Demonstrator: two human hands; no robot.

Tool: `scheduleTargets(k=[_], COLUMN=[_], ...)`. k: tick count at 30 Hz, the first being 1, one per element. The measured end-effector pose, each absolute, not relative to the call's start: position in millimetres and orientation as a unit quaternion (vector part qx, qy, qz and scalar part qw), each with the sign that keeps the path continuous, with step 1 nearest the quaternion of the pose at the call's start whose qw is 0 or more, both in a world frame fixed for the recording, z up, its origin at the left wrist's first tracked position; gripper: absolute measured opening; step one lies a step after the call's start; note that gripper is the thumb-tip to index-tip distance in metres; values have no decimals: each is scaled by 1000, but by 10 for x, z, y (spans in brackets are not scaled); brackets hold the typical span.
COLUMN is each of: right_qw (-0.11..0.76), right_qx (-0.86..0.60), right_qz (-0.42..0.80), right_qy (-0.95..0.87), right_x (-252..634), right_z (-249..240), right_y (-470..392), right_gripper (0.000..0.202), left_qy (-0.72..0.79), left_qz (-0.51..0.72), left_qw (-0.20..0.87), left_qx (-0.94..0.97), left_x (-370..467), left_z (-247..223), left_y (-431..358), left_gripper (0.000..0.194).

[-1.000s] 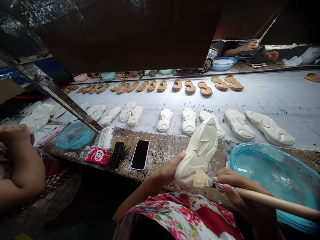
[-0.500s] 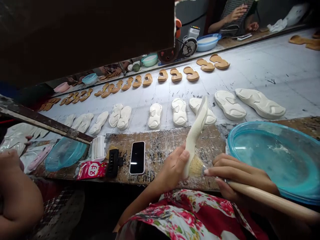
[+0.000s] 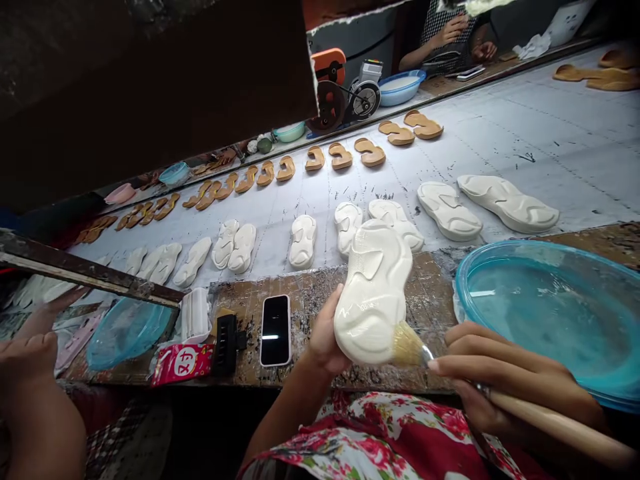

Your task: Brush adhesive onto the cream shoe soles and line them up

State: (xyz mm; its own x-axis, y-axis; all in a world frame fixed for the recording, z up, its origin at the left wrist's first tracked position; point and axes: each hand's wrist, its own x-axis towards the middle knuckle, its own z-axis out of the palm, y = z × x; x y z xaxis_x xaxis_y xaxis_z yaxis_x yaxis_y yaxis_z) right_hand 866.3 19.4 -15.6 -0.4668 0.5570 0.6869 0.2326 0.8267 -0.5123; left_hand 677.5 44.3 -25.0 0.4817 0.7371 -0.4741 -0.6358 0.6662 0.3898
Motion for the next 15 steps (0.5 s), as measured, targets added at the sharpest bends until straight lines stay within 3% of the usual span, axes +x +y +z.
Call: scheduleTargets(k=[3,7,12,15], right_qw=[483,493,398,322], right_qx=[-334,-569,-740,-776], right_qz=[195,137,83,133], right_qy=[-786,-644,-536,-525], right_x=[8804,9080,9597,9808], right_z=[-304,-517,-730,-876], right_y=[136,88,160,226], right_gripper=[17,5,21,30], left_qy=[287,259,259,222], left_qz=[344,318,517,435], left_qw=[891,909,808,867], left_qx=[71,74,116,104], left_x=[6730,6674,6657,6709], left_z=[-411,-560,-711,-970], left_y=[514,567,462,403], left_gripper=[62,63,35,43])
